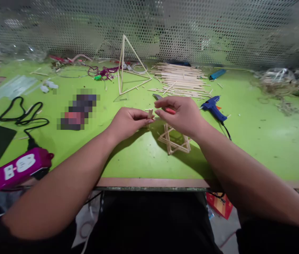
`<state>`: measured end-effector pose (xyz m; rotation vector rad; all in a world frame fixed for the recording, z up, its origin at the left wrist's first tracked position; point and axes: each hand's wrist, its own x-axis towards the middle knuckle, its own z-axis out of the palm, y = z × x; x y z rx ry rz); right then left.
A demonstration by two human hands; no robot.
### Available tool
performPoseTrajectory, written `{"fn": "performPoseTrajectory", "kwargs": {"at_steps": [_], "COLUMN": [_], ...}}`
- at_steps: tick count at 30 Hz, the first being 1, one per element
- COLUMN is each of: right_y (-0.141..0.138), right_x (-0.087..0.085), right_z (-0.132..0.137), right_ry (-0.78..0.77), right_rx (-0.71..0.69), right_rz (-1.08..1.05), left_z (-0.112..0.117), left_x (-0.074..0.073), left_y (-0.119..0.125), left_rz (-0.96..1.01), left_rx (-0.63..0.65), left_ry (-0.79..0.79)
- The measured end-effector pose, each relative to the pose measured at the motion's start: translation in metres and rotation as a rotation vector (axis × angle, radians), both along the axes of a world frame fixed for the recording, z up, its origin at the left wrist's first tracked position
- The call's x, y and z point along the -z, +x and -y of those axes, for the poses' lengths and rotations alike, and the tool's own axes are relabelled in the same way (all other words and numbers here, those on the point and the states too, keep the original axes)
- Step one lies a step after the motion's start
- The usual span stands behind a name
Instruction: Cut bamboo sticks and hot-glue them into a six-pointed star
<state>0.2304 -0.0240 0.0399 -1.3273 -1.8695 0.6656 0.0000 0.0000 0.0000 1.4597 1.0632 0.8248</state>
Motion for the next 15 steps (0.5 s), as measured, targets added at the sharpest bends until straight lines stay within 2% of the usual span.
{"fn": "performPoseTrajectory", "kwargs": {"at_steps": [2,4,8,15], "right_y": [0.0018,0.0019,-0.0031,-0.0074], "right_x": [-0.0019,-0.0021,0.0026,0.0040], "right_z": [0.0005,0.0004,-0.0016,-0.0027], "right_ry": [0.105,0.140,0.104,-0.001], "right_rx": [0.038,0.010,-0.097,-0.110], "right_rz": [0.110,0.177,0.105,-0.046], "left_z": [0.0001,0.0003,-0.0004,-0.0032], "left_x": [-0.0010,-0.0025,-0.0040,-0.0010], "left_y": [0.0000,0.0000,-0.0005,-0.0017], "left_rz": [0.004,-0.006,-0.022,-0.096], "left_rx": [-0.014,-0.015,0.011,0.026], "left_ry": [-0.019,-0.033,-0.054,-0.051]}}
